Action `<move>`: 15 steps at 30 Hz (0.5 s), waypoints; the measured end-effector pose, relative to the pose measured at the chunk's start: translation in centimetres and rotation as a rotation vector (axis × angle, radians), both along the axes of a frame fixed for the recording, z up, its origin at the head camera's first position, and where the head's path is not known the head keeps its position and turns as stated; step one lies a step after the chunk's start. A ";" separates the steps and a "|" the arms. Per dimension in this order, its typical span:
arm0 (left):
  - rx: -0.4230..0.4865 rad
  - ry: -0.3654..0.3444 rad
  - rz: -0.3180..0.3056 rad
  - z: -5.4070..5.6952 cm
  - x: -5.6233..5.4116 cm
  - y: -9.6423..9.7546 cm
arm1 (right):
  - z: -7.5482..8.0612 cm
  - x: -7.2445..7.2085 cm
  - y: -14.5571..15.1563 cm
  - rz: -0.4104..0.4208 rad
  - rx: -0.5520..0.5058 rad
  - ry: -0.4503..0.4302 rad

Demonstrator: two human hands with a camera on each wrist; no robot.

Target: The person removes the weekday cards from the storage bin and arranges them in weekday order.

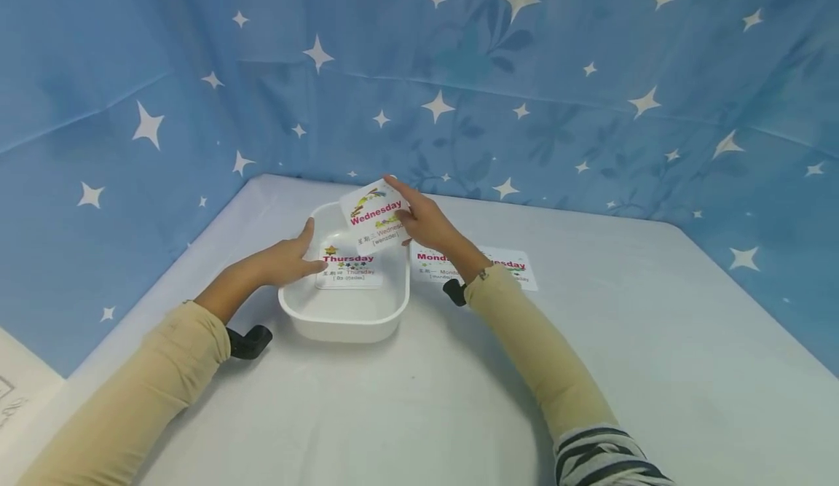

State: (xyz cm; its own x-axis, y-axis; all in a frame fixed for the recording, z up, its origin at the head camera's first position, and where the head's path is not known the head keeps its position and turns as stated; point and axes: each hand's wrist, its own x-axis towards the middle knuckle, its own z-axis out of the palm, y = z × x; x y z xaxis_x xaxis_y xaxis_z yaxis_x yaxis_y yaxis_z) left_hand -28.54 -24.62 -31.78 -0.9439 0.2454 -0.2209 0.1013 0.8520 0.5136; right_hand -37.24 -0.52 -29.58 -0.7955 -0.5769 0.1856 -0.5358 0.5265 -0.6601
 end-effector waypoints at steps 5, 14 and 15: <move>0.000 -0.007 -0.009 -0.1 -0.2 0.5 | -0.2 0.3 2.8 -0.031 -0.085 -0.039; -0.020 0.014 -0.009 0.2 0.3 0.4 | -0.6 0.1 5.5 -0.070 -0.203 -0.165; -0.020 0.016 -0.009 0.2 0.3 0.3 | -0.6 0.1 5.8 -0.083 -0.203 -0.177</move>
State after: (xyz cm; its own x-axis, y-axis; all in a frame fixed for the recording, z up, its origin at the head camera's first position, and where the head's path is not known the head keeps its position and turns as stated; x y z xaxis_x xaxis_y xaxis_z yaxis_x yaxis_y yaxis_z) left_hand -28.23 -24.29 -31.59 -0.9451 0.2500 -0.2107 0.1174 0.8610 0.4949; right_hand -37.15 5.27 -30.17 -0.8686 -0.4739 0.1447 -0.3634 0.4106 -0.8363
